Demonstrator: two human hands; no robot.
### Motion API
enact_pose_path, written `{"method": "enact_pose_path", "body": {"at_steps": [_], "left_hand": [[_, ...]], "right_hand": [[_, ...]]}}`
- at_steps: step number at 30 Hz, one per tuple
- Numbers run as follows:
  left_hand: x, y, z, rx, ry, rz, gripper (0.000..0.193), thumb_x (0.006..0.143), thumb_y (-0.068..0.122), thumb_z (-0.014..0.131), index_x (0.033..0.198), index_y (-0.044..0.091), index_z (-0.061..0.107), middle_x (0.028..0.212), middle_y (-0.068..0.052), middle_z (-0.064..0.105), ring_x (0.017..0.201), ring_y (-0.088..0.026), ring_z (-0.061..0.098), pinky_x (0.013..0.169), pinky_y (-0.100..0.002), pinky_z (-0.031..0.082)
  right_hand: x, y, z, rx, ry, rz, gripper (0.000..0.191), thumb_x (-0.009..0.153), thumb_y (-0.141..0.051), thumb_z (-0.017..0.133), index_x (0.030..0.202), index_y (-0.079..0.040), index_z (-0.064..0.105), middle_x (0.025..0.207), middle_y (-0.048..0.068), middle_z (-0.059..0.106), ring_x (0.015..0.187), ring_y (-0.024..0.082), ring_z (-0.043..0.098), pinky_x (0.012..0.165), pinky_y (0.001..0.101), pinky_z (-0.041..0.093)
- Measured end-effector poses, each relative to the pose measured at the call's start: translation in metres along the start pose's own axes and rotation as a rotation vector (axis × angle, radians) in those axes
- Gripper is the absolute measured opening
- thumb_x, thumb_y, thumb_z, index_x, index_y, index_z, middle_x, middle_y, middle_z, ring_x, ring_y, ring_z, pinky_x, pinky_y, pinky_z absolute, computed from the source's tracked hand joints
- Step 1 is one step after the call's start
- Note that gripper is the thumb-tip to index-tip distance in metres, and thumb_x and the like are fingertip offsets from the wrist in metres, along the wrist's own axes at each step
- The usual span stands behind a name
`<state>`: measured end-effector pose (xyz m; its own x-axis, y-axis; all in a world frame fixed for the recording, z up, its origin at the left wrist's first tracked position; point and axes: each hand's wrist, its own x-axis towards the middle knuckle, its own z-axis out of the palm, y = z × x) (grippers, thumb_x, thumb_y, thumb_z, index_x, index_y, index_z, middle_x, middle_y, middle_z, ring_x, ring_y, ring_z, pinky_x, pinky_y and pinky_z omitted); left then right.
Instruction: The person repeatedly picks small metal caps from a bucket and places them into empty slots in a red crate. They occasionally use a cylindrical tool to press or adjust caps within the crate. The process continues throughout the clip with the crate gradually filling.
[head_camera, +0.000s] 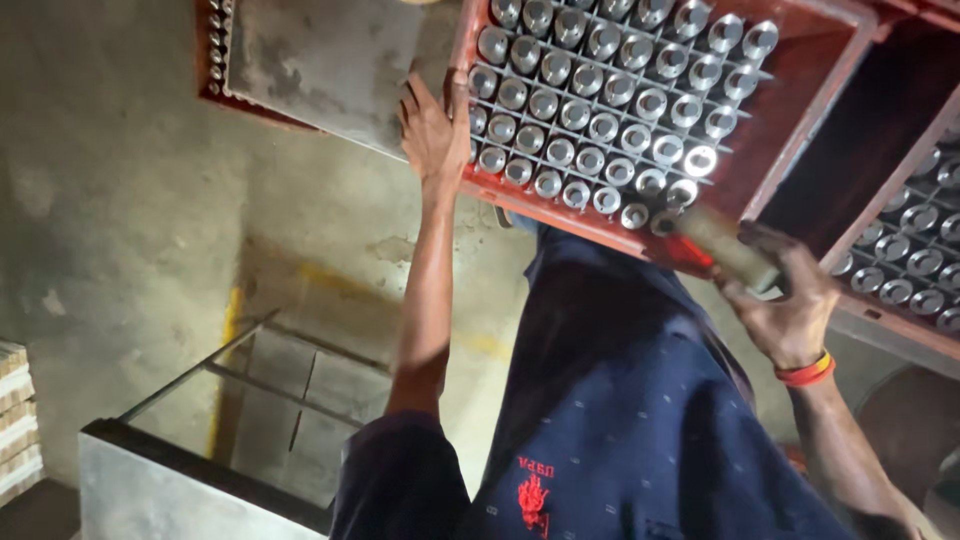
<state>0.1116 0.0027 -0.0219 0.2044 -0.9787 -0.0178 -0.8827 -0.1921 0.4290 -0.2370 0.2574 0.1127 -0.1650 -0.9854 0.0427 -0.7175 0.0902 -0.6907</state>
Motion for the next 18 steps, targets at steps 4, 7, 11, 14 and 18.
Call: {"method": "enact_pose_path", "body": {"at_steps": [4,7,11,14,18], "left_hand": [[-0.001,0.002,0.001,-0.049,0.039,-0.014,0.074,0.099,0.065,0.047,0.145,0.008,0.043,0.135,-0.023,0.060,0.123,-0.045,0.056,0.096,-0.056,0.050],[-0.001,0.001,0.005,-0.051,0.049,-0.031,0.074,0.100,0.066,0.046,0.146,0.008,0.042,0.135,-0.022,0.061,0.124,-0.044,0.056,0.097,-0.056,0.050],[-0.001,-0.001,0.012,-0.016,0.045,-0.078,0.074,0.101,0.067,0.044,0.145,0.008,0.044,0.135,-0.021,0.062,0.125,-0.042,0.057,0.100,-0.056,0.051],[-0.003,0.000,0.015,0.004,0.064,-0.095,0.076,0.099,0.069,0.043,0.145,0.008,0.044,0.134,-0.021,0.063,0.123,-0.043,0.057,0.098,-0.056,0.051],[-0.008,0.003,0.015,0.055,0.071,-0.102,0.082,0.100,0.073,0.042,0.146,0.006,0.043,0.132,-0.024,0.063,0.122,-0.046,0.057,0.097,-0.056,0.051]], "right_hand": [[0.002,0.017,0.020,0.050,-0.042,-0.022,0.053,0.089,-0.013,0.087,0.135,0.000,0.063,0.121,0.020,0.071,0.106,0.029,0.073,0.089,0.0383,0.060],[0.010,0.033,0.038,-0.030,-0.036,-0.144,0.054,0.092,-0.014,0.088,0.138,0.000,0.062,0.125,0.021,0.071,0.107,0.034,0.072,0.092,0.0414,0.059],[0.014,0.057,0.060,-0.035,0.009,-0.255,0.061,0.089,-0.019,0.089,0.138,0.001,0.059,0.131,0.023,0.067,0.114,0.040,0.068,0.097,0.0454,0.058],[0.013,0.068,0.074,0.057,0.059,-0.267,0.067,0.088,-0.022,0.091,0.139,0.000,0.054,0.134,0.023,0.066,0.118,0.039,0.070,0.099,0.0447,0.059],[0.016,0.071,0.068,0.045,0.003,-0.110,0.063,0.087,-0.018,0.093,0.138,-0.004,0.059,0.134,0.023,0.069,0.111,0.037,0.073,0.075,0.0368,0.062]]}}
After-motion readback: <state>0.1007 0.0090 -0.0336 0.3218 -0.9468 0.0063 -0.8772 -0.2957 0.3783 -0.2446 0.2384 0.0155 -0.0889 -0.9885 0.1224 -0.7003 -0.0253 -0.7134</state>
